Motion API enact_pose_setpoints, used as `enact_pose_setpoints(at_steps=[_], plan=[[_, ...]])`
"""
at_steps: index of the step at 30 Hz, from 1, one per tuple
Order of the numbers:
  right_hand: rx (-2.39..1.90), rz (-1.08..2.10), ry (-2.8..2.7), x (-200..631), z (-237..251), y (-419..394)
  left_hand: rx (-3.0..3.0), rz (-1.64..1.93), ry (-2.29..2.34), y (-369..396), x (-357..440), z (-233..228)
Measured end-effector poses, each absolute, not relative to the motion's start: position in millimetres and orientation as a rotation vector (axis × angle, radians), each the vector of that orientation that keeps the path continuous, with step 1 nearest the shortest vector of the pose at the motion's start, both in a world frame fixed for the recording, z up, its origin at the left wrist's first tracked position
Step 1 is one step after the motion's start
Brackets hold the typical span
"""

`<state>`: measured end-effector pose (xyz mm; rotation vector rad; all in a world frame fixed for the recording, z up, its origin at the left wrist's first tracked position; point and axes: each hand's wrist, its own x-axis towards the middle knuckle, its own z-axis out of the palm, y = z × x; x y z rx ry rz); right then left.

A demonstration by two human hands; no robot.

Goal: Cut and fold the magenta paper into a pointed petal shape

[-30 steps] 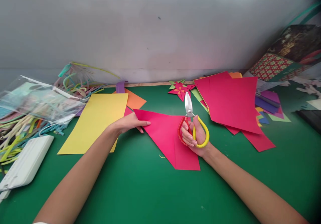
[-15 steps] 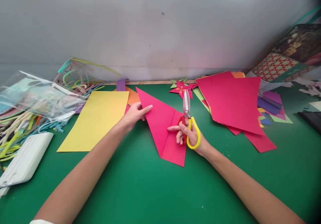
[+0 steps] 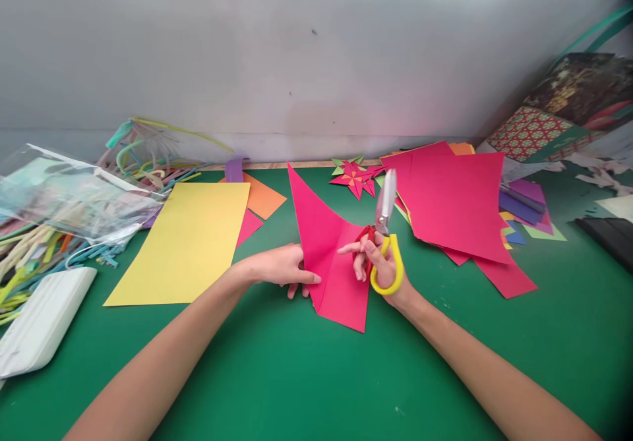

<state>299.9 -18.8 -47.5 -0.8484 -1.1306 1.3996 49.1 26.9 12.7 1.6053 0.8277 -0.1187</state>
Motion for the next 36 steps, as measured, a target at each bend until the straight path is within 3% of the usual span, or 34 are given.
enact_pose_setpoints(at_steps=[4,13,25,36], plan=[[-0.815,1.278,-1.11,306,-37,-20,1.544,0.102,0.958,32,45,7],[-1.173,1.046,-0.985,308,-29,-20,1.381,0.467,1.061,37,50,11],[-1.257,1.086,-0.937,314,-36,-14,1.455,0.545,1.098,34,51,11],[-1.257,1.002,-0.937,312,-31,-14,1.564,0.386,1.198,18,66,9]])
